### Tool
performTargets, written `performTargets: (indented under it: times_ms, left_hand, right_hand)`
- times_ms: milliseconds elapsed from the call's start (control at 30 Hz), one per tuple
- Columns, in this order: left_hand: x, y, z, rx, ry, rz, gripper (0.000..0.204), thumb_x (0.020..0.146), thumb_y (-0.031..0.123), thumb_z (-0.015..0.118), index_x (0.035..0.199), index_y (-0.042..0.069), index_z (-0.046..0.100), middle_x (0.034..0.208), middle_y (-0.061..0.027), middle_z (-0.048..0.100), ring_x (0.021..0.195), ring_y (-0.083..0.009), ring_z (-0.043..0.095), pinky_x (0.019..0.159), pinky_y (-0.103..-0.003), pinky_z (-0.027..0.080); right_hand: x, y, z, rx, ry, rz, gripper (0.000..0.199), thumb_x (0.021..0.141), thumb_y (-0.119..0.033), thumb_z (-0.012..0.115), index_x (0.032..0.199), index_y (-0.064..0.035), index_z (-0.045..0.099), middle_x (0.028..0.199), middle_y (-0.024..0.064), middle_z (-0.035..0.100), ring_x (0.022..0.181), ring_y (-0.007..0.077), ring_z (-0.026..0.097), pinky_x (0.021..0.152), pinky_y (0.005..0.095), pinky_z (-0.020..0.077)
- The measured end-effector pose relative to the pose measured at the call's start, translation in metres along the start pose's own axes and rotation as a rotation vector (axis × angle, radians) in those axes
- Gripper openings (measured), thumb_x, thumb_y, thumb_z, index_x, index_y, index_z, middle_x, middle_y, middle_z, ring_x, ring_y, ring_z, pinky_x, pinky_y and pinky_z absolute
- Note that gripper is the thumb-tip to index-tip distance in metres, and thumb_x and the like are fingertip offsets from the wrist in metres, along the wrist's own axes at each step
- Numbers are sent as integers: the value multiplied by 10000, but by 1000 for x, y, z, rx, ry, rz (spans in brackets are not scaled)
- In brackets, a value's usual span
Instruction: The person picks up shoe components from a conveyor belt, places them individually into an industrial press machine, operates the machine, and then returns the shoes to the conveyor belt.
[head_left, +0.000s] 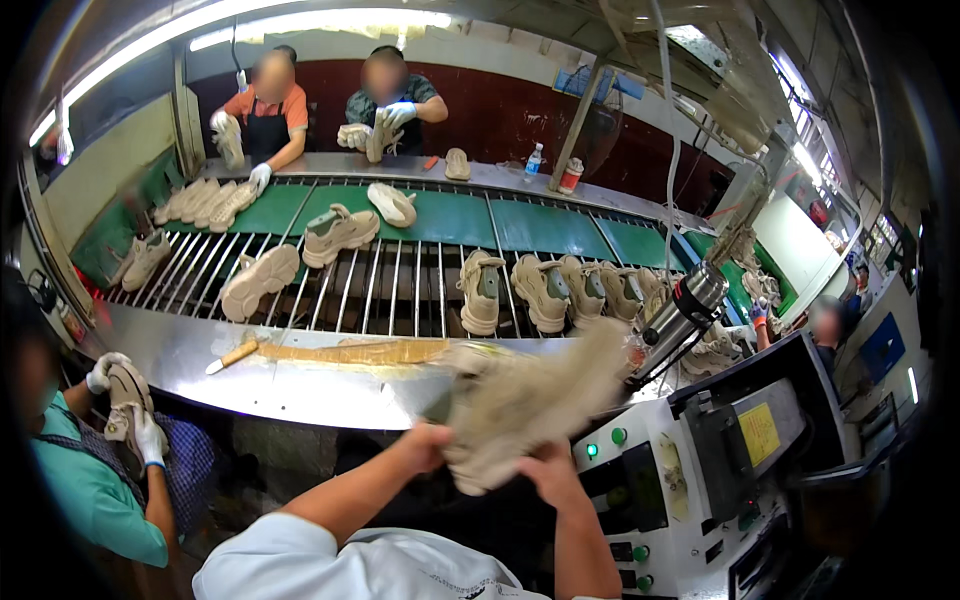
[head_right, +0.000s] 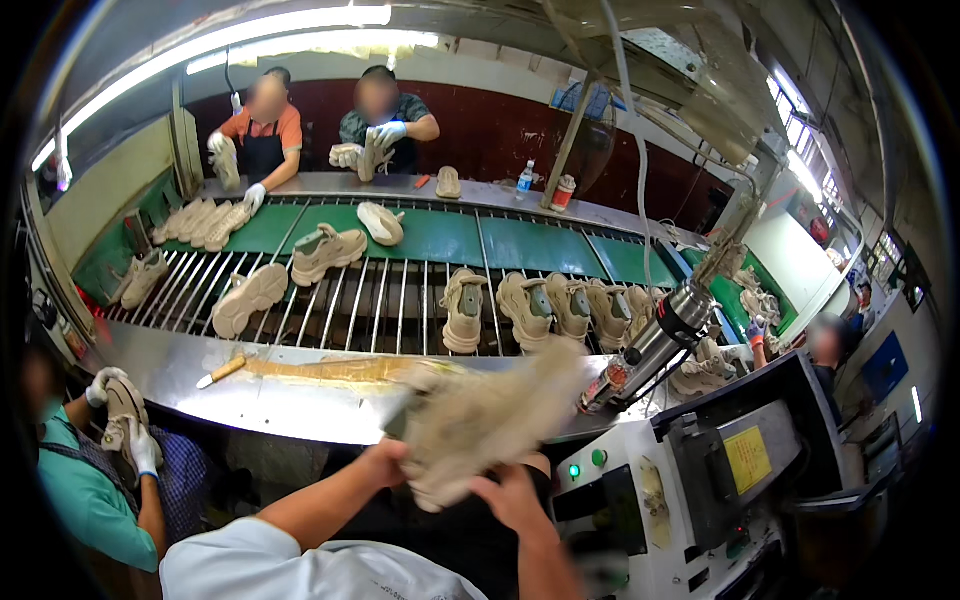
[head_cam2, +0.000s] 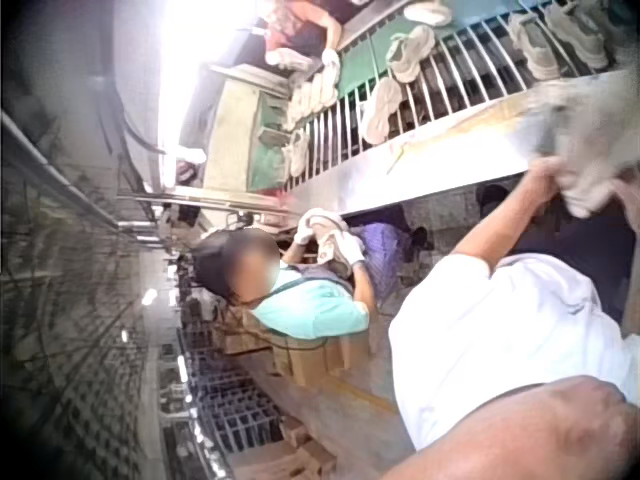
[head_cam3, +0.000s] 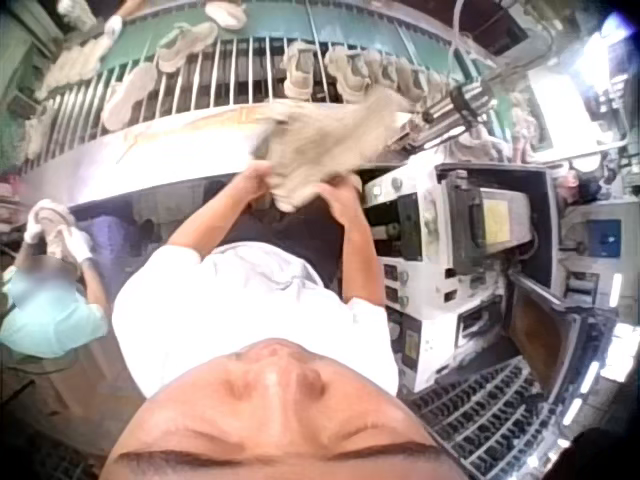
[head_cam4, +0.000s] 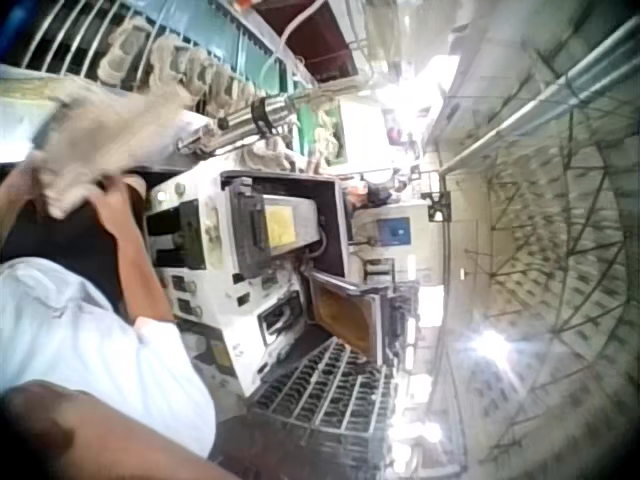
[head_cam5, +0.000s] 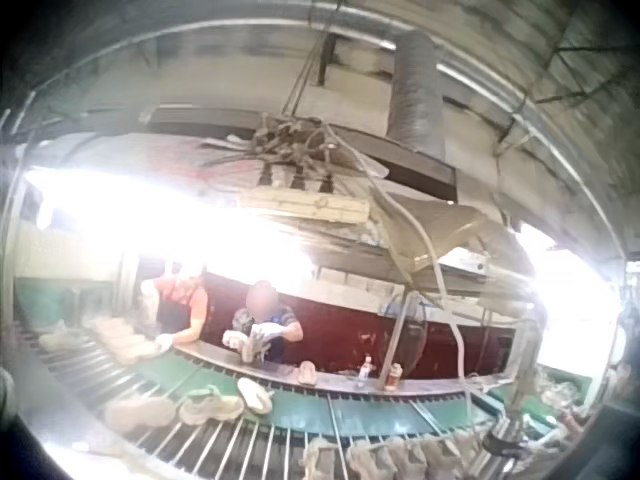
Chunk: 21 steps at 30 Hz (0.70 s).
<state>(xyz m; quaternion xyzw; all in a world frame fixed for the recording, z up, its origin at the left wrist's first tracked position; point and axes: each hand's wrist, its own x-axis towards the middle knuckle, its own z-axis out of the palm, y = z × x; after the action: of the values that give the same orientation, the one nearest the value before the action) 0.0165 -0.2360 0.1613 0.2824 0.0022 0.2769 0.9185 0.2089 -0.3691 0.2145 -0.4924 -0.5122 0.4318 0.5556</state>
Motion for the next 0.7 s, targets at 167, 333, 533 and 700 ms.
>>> performTargets:
  times_ms: [167, 333, 533, 700]
  left_hand:
    - [-86, 82, -31, 327, 651, 432, 694, 733, 183, 756, 1326, -13, 453, 1230, -145, 584, 1104, -285, 590, 955, -403, 477]
    - [-104, 78, -102, 1248, 1192, 413, 529, 737, 132, 742, 1212, -18, 564, 1134, -151, 623, 1039, -246, 605, 903, -352, 468]
    - [-60, 66, -144, 1340, 1043, 593, 624, 736, 110, 709, 1306, -5, 482, 1183, -176, 592, 1101, -269, 574, 969, -360, 426]
    - [27, 77, -160, 1214, 1055, 698, 603, 734, 116, 704, 1290, -5, 502, 1180, -163, 599, 1082, -255, 578, 956, -347, 428]
  right_hand:
    - [52, -16, 43, -500, -421, -50, 474, 861, -224, 682, 1278, -43, 544, 1260, 140, 566, 1176, 269, 535, 1016, 350, 403]
    - [58, 82, -5, -528, -84, 124, 438, 814, -262, 698, 1171, -25, 605, 1171, 173, 613, 1115, 311, 572, 960, 366, 444]
    - [39, 147, -80, -1031, 345, 434, 646, 752, -340, 729, 1286, -46, 514, 1295, 187, 525, 1208, 367, 484, 1000, 438, 418]
    - [15, 205, -86, -1153, 737, 541, 710, 710, -374, 736, 1277, -24, 494, 1226, 218, 542, 1135, 401, 511, 954, 473, 435]
